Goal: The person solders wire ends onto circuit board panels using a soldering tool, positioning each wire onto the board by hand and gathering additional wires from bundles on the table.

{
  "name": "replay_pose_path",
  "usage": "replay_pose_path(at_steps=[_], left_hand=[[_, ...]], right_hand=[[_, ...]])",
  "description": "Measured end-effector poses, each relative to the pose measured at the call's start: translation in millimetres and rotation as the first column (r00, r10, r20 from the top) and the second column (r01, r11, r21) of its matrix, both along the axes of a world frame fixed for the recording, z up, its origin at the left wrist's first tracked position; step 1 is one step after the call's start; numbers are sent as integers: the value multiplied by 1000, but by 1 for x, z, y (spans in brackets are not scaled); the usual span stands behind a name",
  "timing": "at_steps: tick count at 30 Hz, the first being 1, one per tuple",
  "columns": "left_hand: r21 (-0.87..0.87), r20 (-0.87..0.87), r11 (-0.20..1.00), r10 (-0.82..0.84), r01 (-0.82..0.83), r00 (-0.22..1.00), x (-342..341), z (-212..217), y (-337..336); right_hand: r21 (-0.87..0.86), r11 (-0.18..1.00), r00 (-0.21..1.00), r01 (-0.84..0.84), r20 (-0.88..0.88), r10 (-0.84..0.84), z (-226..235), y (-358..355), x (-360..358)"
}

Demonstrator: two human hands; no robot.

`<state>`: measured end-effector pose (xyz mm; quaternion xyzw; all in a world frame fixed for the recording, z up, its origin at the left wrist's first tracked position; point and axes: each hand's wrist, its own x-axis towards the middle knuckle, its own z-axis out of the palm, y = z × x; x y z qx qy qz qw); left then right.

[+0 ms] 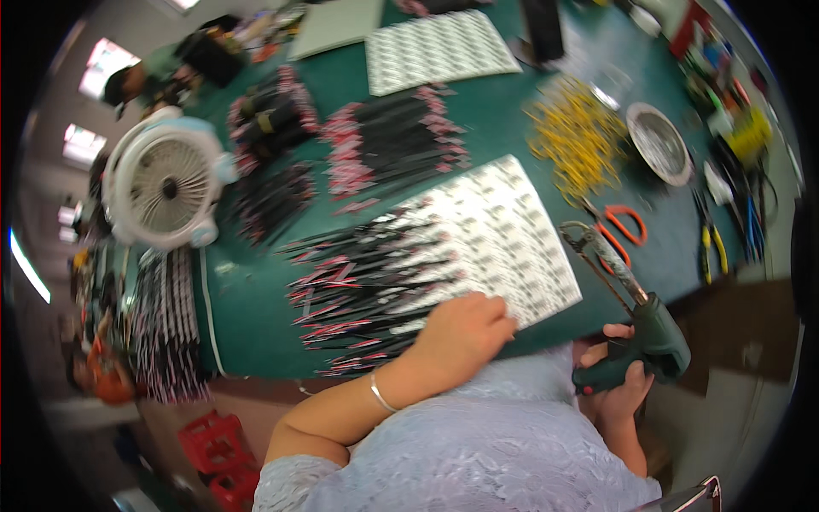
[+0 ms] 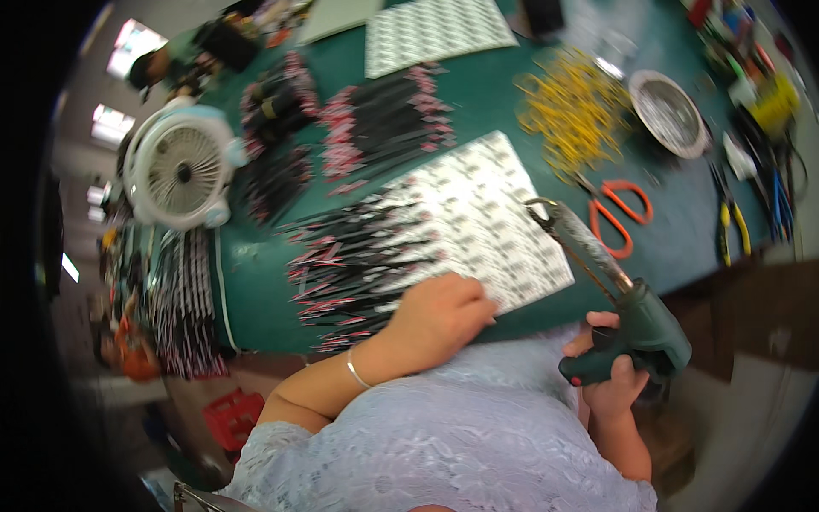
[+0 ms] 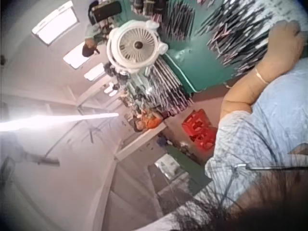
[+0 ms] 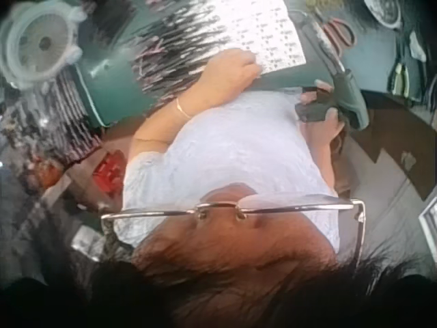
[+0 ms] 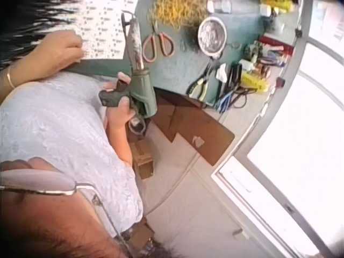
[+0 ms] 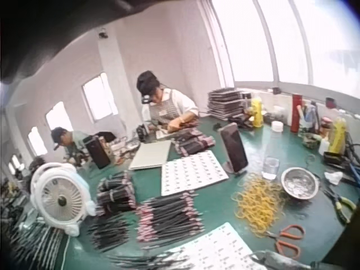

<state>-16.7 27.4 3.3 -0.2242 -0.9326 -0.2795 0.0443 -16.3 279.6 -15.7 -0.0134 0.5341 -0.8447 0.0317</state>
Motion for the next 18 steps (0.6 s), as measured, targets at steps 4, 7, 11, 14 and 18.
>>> replay_pose_path(at_steps=[4,7,11,14,18], left_hand=[[47,-84,993,116,-112,990,-5,25,-48],[-28,-271,916,378,-400,885,-19,44,-123],[-247,-317,664,633,-706,706,-27,32,-241],[-375,-197,597,696,-709,691,-29,-1,-294],[-483,-128,605,666,-632,735,-47,8,-285]], right_hand=[[-24,999,998,-46,-43,45,10,-23,-21],[-5,1000,997,-30,-71,30,18,-28,-34],[12,1000,997,-15,-78,16,20,-31,-44],[26,1000,998,5,-56,-3,21,-40,-48],[57,998,1000,18,-22,-17,23,-44,-51]])
